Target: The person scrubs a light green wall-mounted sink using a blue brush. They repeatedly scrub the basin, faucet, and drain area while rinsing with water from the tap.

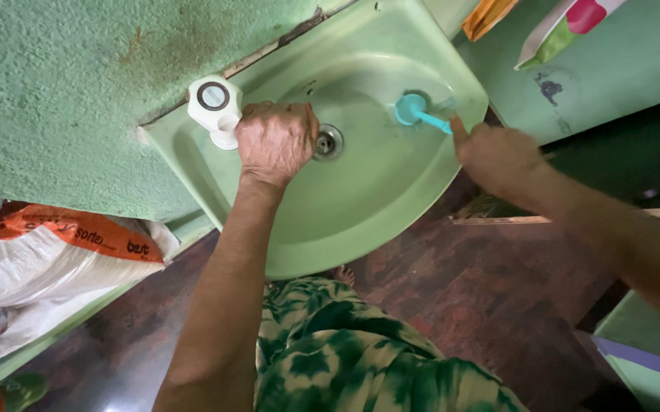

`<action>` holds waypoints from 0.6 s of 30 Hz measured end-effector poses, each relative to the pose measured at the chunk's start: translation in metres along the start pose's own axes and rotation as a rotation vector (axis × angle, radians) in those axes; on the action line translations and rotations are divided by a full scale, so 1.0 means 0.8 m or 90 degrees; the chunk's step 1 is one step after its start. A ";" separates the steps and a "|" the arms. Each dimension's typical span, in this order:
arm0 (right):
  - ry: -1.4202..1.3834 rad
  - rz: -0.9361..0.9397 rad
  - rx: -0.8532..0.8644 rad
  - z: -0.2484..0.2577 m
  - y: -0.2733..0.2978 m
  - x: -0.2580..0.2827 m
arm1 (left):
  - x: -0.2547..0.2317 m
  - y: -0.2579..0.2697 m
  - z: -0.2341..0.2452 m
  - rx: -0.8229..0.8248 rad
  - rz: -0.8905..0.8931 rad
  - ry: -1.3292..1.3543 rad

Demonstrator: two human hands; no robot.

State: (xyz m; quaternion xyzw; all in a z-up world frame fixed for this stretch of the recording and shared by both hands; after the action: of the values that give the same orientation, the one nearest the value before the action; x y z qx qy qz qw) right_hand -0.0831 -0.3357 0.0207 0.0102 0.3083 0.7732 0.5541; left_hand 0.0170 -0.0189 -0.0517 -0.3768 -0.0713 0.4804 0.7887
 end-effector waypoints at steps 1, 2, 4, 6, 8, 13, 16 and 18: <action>0.023 -0.009 -0.010 0.008 0.001 -0.008 | 0.000 0.000 0.000 -0.001 0.003 0.004; 0.002 0.001 0.016 0.017 0.003 -0.012 | 0.001 -0.001 0.000 -0.003 0.007 0.009; -0.042 0.019 0.072 0.035 0.017 -0.009 | 0.001 0.001 -0.001 0.008 -0.001 -0.009; -0.138 0.028 0.218 0.052 0.036 0.003 | 0.000 0.001 -0.003 0.008 -0.005 -0.011; -0.172 0.041 0.298 0.065 0.053 0.020 | 0.001 0.000 -0.002 -0.002 -0.006 -0.001; -0.069 0.054 0.377 0.072 0.067 0.018 | 0.001 0.000 -0.002 0.007 0.001 -0.006; -0.036 -0.003 0.236 0.071 0.045 -0.022 | 0.001 0.000 -0.003 0.002 0.001 -0.003; 0.048 -0.020 0.169 0.070 0.029 -0.047 | 0.000 0.002 -0.003 -0.002 0.003 0.002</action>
State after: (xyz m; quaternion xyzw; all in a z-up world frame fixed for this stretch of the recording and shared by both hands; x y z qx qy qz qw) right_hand -0.0681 -0.3467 0.0893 0.0496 0.4288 0.7164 0.5482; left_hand 0.0170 -0.0196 -0.0541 -0.3792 -0.0696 0.4816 0.7870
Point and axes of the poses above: each hand's wrist, its own y-axis away from the middle knuckle, its own z-axis out of the back of the hand, x = y × z, the point moved 1 cm from there along -y, towards the middle knuckle, and after that the axes turned 6 degrees about z, right-handed, at the moved point
